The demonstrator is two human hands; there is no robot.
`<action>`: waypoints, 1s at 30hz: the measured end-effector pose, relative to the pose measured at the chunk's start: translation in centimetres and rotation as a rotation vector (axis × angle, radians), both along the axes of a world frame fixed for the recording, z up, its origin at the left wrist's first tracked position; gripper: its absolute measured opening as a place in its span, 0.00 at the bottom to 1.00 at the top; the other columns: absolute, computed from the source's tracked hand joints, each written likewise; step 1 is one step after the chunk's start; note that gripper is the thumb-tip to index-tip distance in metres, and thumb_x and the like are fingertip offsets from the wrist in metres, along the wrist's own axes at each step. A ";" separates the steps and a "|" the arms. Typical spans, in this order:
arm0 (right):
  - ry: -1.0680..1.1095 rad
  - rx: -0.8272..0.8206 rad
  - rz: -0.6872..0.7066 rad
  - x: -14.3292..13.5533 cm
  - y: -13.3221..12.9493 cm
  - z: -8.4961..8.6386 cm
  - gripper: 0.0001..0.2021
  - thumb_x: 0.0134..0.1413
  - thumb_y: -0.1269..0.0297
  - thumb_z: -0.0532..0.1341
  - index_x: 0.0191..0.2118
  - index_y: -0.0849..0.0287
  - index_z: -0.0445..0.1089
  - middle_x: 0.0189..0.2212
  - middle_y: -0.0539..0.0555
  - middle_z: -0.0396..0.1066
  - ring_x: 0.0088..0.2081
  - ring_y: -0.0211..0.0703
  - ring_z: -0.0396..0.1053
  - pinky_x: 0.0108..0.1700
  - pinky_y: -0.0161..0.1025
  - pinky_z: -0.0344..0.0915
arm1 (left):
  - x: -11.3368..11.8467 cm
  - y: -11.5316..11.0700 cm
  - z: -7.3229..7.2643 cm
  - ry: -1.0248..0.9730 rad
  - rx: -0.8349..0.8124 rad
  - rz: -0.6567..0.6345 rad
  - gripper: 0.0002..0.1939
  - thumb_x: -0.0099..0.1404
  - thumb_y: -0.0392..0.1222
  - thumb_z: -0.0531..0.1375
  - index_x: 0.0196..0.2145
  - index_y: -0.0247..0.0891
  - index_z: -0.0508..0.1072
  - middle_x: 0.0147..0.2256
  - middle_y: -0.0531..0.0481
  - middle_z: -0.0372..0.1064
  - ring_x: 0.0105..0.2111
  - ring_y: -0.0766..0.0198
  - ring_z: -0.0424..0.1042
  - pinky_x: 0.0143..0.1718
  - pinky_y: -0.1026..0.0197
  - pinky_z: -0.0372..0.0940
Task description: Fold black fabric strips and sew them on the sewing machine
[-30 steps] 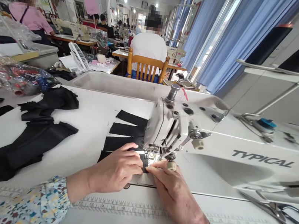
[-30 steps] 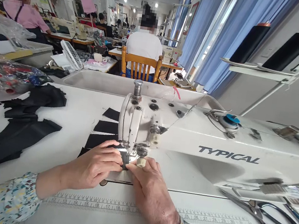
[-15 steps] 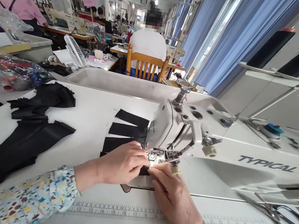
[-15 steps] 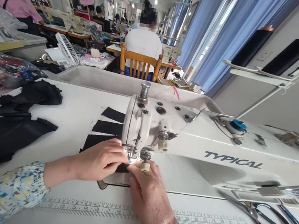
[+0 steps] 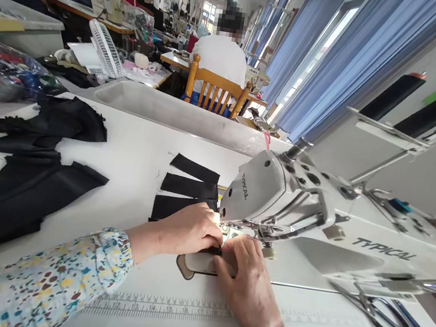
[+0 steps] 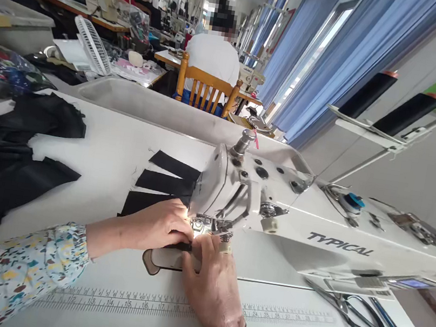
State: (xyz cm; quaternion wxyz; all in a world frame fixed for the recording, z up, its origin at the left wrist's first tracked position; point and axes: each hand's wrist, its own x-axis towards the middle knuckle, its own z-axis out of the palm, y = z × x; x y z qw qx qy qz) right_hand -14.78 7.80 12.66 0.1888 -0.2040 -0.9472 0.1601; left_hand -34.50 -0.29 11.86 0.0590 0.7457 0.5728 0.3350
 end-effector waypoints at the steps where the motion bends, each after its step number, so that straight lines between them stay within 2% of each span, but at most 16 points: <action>1: 0.002 0.047 -0.001 -0.2 -0.1 -0.1 0.07 0.60 0.71 0.61 0.35 0.55 0.62 0.32 0.52 0.66 0.37 0.49 0.65 0.41 0.48 0.64 | 0.0 0.0 -0.1 0.005 0.001 0.000 0.10 0.68 0.29 0.63 0.35 0.43 0.82 0.28 0.55 0.75 0.33 0.64 0.71 0.43 0.57 0.61; 6: 0.010 0.217 0.008 -0.8 -0.3 -0.2 0.07 0.61 0.69 0.59 0.33 0.55 0.60 0.30 0.51 0.64 0.33 0.46 0.63 0.36 0.44 0.61 | 0.1 0.0 -0.4 0.026 0.024 0.009 0.07 0.69 0.33 0.64 0.36 0.41 0.82 0.29 0.52 0.74 0.34 0.63 0.71 0.42 0.56 0.61; 11: 0.021 0.245 0.004 -0.9 -0.2 -0.2 0.06 0.63 0.69 0.56 0.33 0.56 0.61 0.30 0.52 0.64 0.34 0.47 0.63 0.36 0.43 0.61 | 0.1 0.1 -0.6 -0.014 0.046 0.003 0.07 0.67 0.32 0.65 0.34 0.41 0.82 0.28 0.53 0.74 0.34 0.62 0.72 0.41 0.55 0.61; 17: -0.003 -0.005 -0.039 -0.5 0.1 0.1 0.09 0.67 0.66 0.55 0.33 0.54 0.63 0.32 0.52 0.66 0.36 0.46 0.65 0.39 0.43 0.64 | 0.0 0.0 -0.4 -0.071 0.023 -0.017 0.13 0.63 0.26 0.65 0.37 0.44 0.83 0.30 0.54 0.78 0.34 0.63 0.74 0.44 0.56 0.62; 21: -0.003 -0.168 -0.052 -0.4 0.4 0.4 0.10 0.68 0.63 0.55 0.32 0.54 0.64 0.33 0.51 0.68 0.37 0.45 0.66 0.39 0.42 0.64 | 0.4 0.2 -0.4 -0.098 -0.006 0.002 0.09 0.64 0.28 0.65 0.33 0.41 0.82 0.28 0.56 0.78 0.33 0.63 0.75 0.46 0.56 0.61; 27: -0.031 -0.268 -0.090 -0.1 0.9 0.7 0.11 0.70 0.59 0.54 0.35 0.52 0.68 0.36 0.51 0.70 0.41 0.45 0.67 0.44 0.42 0.64 | 0.8 0.4 -0.3 -0.118 -0.008 0.042 0.09 0.65 0.29 0.64 0.30 0.40 0.80 0.27 0.57 0.78 0.32 0.65 0.75 0.45 0.58 0.59; 30: -0.021 -0.260 -0.097 0.1 0.9 0.7 0.12 0.71 0.58 0.53 0.36 0.52 0.68 0.35 0.50 0.70 0.41 0.45 0.66 0.45 0.42 0.64 | 0.8 0.3 -0.4 -0.122 -0.008 0.054 0.09 0.65 0.30 0.64 0.30 0.41 0.81 0.25 0.58 0.77 0.31 0.66 0.75 0.46 0.59 0.59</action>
